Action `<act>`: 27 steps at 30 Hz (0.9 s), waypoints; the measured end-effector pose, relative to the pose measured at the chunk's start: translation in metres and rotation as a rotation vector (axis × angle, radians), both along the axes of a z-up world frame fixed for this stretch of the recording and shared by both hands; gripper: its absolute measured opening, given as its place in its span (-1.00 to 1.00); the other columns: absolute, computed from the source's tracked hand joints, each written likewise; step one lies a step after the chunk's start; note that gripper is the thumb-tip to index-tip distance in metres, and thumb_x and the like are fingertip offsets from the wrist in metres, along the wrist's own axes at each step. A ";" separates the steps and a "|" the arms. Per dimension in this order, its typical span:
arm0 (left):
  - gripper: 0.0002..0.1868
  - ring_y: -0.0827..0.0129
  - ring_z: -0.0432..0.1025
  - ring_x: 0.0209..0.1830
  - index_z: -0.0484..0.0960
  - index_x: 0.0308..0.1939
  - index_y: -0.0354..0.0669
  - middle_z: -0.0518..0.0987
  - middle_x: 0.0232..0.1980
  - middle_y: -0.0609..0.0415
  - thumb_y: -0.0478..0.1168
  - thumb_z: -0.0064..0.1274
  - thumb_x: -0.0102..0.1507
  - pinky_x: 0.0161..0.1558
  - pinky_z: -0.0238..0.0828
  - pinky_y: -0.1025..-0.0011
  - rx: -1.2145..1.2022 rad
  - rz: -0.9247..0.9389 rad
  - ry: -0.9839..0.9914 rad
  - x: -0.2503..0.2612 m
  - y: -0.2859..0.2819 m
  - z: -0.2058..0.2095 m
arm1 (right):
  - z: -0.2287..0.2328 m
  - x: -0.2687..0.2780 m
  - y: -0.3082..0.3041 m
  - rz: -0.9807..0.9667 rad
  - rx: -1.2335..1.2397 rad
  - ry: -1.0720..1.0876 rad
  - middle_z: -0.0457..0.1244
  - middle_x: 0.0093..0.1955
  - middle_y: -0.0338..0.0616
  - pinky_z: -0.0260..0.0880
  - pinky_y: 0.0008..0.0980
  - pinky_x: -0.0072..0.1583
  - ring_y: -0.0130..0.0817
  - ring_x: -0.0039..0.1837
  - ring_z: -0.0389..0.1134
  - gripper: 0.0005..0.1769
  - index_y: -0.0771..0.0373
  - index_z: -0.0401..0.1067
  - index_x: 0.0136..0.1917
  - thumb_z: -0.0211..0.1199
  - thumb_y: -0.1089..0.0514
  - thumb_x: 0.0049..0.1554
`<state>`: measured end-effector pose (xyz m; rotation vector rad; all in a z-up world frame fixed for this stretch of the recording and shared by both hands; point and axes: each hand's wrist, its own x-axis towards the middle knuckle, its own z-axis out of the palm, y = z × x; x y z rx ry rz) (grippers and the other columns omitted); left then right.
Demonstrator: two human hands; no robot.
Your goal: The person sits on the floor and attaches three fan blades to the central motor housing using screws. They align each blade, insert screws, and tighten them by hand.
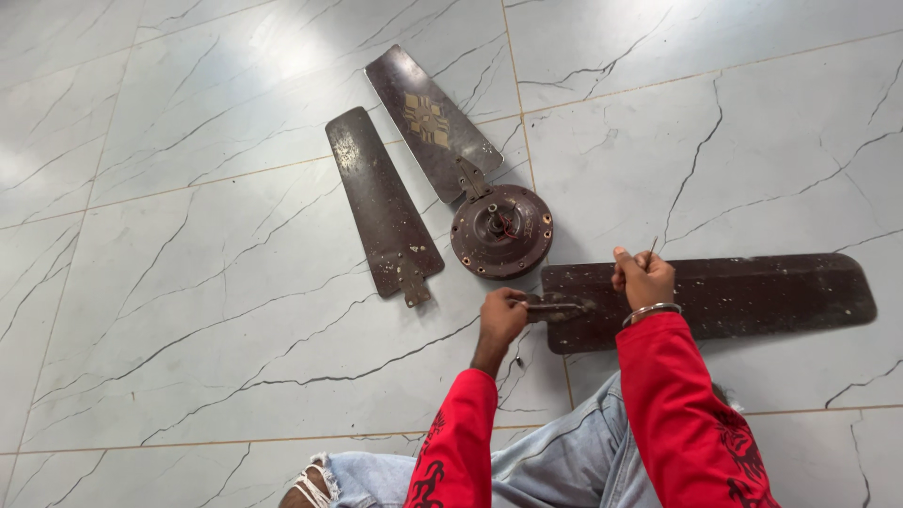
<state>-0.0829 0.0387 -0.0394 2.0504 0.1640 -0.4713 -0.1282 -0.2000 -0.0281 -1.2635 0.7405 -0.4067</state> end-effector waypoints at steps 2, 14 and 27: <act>-0.75 0.28 0.65 -0.15 0.70 -0.04 -0.28 0.74 -0.12 -0.11 -0.33 0.13 0.20 -0.08 0.57 0.37 -0.107 0.011 0.028 -0.002 -0.010 0.003 | 0.004 0.001 0.004 0.063 -0.054 0.061 0.26 -0.36 -0.18 0.35 -0.48 -0.28 -0.47 -0.35 0.29 -0.55 0.04 0.12 -0.30 0.42 0.18 0.15; -0.77 0.33 0.64 -0.15 0.71 -0.04 -0.29 0.74 -0.13 -0.09 -0.35 0.11 0.23 -0.04 0.53 0.39 -0.129 0.000 -0.182 0.033 -0.062 0.058 | 0.062 -0.013 0.037 0.447 -0.951 -0.073 0.20 0.12 0.05 0.31 -0.10 0.28 -0.05 0.22 0.26 0.06 0.24 0.31 0.31 0.72 0.06 -0.41; -0.74 0.39 0.59 -0.22 0.69 0.03 -0.33 0.71 -0.16 -0.04 -0.30 -0.02 0.36 -0.15 0.59 0.43 -0.415 0.031 -0.046 0.017 -0.053 0.048 | 0.053 0.000 0.049 0.474 -1.127 0.113 0.26 -0.11 -0.25 0.16 -0.08 0.19 -0.19 0.22 0.17 -0.43 0.06 0.53 0.12 0.51 0.20 -0.21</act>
